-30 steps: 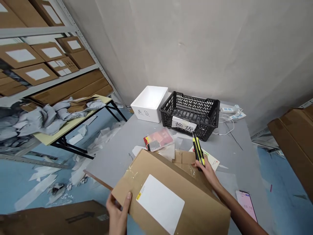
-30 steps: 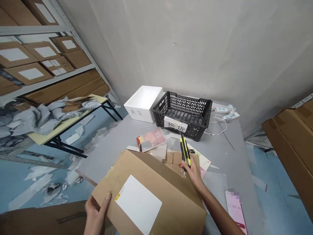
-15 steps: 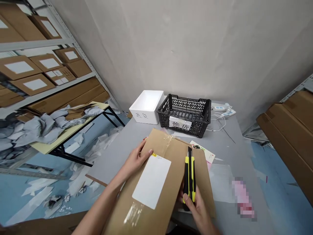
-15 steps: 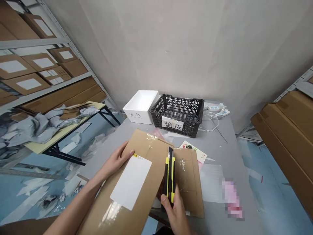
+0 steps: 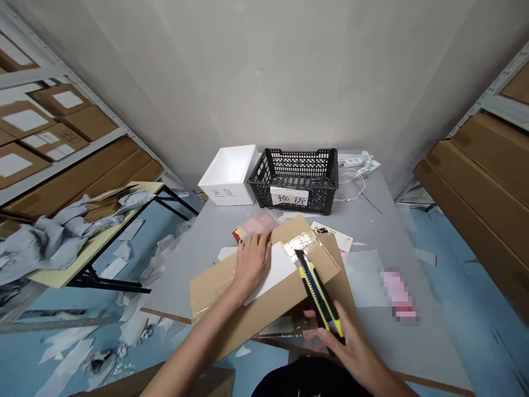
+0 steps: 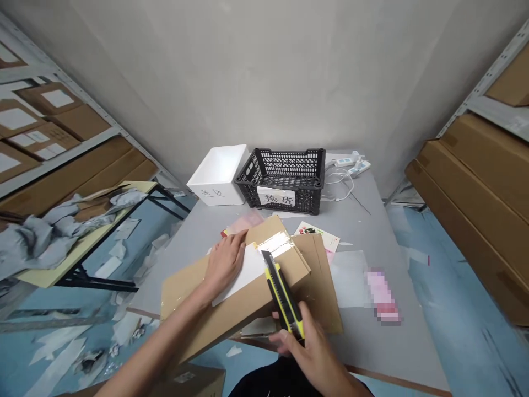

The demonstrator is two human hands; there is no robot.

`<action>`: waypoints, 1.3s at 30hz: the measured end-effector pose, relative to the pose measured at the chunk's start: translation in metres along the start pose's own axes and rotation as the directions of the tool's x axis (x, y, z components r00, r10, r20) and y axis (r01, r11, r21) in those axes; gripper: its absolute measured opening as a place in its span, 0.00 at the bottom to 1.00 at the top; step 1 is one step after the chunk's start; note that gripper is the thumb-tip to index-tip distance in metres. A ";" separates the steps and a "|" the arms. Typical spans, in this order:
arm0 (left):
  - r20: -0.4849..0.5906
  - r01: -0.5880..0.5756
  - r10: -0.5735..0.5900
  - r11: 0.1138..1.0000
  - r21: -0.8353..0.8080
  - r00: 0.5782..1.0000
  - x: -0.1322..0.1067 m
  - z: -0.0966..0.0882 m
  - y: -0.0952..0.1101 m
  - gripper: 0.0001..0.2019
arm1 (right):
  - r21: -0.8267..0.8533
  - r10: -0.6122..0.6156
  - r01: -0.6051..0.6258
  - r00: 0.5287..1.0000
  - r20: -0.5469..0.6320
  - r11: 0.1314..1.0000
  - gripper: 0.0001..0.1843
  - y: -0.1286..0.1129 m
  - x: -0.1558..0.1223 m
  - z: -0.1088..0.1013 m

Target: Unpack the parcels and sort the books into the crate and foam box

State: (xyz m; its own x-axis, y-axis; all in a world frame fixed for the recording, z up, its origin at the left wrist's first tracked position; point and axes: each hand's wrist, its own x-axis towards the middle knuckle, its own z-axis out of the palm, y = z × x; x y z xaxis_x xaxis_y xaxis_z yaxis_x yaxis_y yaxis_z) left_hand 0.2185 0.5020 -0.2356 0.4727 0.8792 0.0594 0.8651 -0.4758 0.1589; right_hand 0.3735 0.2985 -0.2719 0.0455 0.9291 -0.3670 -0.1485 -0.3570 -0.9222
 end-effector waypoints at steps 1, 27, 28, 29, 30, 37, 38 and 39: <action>-0.007 -0.006 0.006 1.000 0.011 1.000 -0.001 0.001 0.000 0.22 | -0.015 0.027 -0.027 1.000 -0.007 1.000 0.28 -0.008 -0.006 -0.014; 0.059 0.011 -0.014 0.999 0.047 0.998 -0.006 0.003 -0.005 0.23 | -0.755 -0.222 0.230 0.968 0.115 0.614 0.24 -0.108 0.057 -0.123; 0.062 0.010 -0.013 0.999 0.047 0.998 -0.006 0.004 -0.005 0.23 | -0.756 -0.239 0.245 0.964 0.120 0.607 0.24 -0.108 0.057 -0.123; 0.063 0.009 -0.012 0.999 0.048 0.998 -0.006 0.004 -0.004 0.23 | -0.759 -0.256 0.256 0.959 0.122 0.598 0.24 -0.107 0.057 -0.122; 0.065 0.008 -0.011 0.999 0.049 0.998 -0.006 0.004 -0.004 0.23 | -0.763 -0.275 0.267 0.954 0.123 0.588 0.24 -0.107 0.056 -0.122; 0.075 0.007 -0.010 0.999 0.048 0.997 -0.006 0.004 -0.003 0.23 | -0.793 -0.291 0.288 0.945 0.146 0.537 0.24 -0.109 0.051 -0.121; 0.077 0.007 -0.010 0.999 0.048 0.997 -0.006 0.004 -0.003 0.23 | -0.790 -0.285 0.285 0.947 0.145 0.543 0.24 -0.109 0.050 -0.121; 0.078 0.007 -0.011 0.999 0.050 0.997 -0.006 0.004 -0.003 0.24 | -0.787 -0.278 0.280 0.950 0.143 0.549 0.24 -0.110 0.048 -0.122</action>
State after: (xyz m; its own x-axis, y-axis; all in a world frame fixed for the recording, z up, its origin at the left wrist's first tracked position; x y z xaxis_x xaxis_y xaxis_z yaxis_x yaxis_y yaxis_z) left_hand 0.2138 0.4982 -0.2400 0.4748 0.8799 -0.0196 0.8757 -0.4700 0.1103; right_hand 0.5122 0.3708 -0.2032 -0.0569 0.9956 -0.0743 0.7091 -0.0121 -0.7050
